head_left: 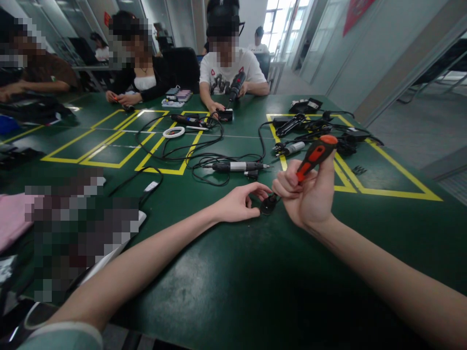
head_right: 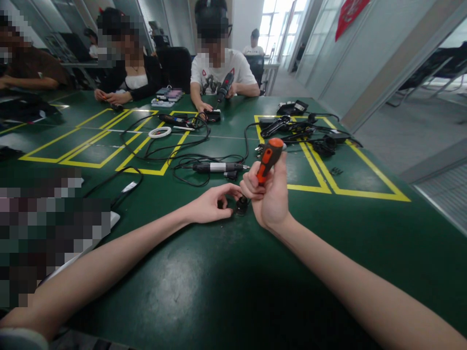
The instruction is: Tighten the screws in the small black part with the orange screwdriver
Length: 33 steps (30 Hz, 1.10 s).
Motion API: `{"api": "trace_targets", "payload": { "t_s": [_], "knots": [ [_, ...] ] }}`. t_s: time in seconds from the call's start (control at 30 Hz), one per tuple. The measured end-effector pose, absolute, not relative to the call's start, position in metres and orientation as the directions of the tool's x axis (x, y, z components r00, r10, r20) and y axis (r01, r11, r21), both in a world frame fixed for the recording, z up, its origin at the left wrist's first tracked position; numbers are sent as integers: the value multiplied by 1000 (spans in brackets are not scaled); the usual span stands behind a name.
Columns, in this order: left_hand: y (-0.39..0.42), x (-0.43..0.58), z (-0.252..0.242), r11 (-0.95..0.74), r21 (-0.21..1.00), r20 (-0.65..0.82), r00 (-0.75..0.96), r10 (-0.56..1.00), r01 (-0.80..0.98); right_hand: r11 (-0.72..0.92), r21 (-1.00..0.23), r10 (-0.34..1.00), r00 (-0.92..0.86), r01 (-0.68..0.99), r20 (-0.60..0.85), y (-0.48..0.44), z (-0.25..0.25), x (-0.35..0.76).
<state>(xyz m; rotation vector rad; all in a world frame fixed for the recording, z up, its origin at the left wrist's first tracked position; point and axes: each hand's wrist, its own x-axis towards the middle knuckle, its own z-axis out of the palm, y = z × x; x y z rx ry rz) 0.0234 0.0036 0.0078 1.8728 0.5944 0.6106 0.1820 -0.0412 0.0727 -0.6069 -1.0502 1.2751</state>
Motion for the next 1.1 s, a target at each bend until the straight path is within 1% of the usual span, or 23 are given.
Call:
{"api": "trace_targets", "payload": {
  "t_s": [0.1, 0.3, 0.47, 0.6, 0.77, 0.9, 0.93, 1.0, 1.07, 1.1],
  "knots": [
    [3, 24, 8, -379, 915, 144, 761, 633, 142, 227, -843, 962, -24, -487, 273, -44, 74, 180],
    [1, 23, 12, -317, 936, 104, 734, 671, 157, 237, -837, 955, -41, -493, 294, -50, 74, 173],
    [-1, 22, 13, -372, 914, 138, 738, 661, 162, 219, -842, 958, -55, -493, 281, -53, 73, 169],
    [-2, 22, 15, -352, 915, 99, 738, 667, 195, 211, -850, 958, -72, -482, 278, -54, 71, 170],
    [-1, 21, 16, -338, 920, 62, 774, 631, 201, 207, -875, 956, -100, -438, 276, -58, 72, 170],
    [0, 21, 15, -332, 926, 67, 788, 612, 179, 251, -875, 938, -121, -415, 326, -57, 69, 168],
    [0, 22, 15, -330, 928, 71, 790, 609, 171, 276, -882, 930, -125, -383, 345, -57, 67, 169],
    [1, 22, 14, -326, 930, 72, 785, 615, 170, 340, -910, 914, -143, -238, 379, -54, 65, 171],
    [0, 23, 14, -322, 927, 59, 770, 635, 194, 431, -902, 886, -190, -4, 424, -51, 65, 177],
    [0, 23, 14, -320, 925, 52, 763, 644, 206, 487, -867, 861, -227, 109, 455, -49, 66, 181]
  ]
}}
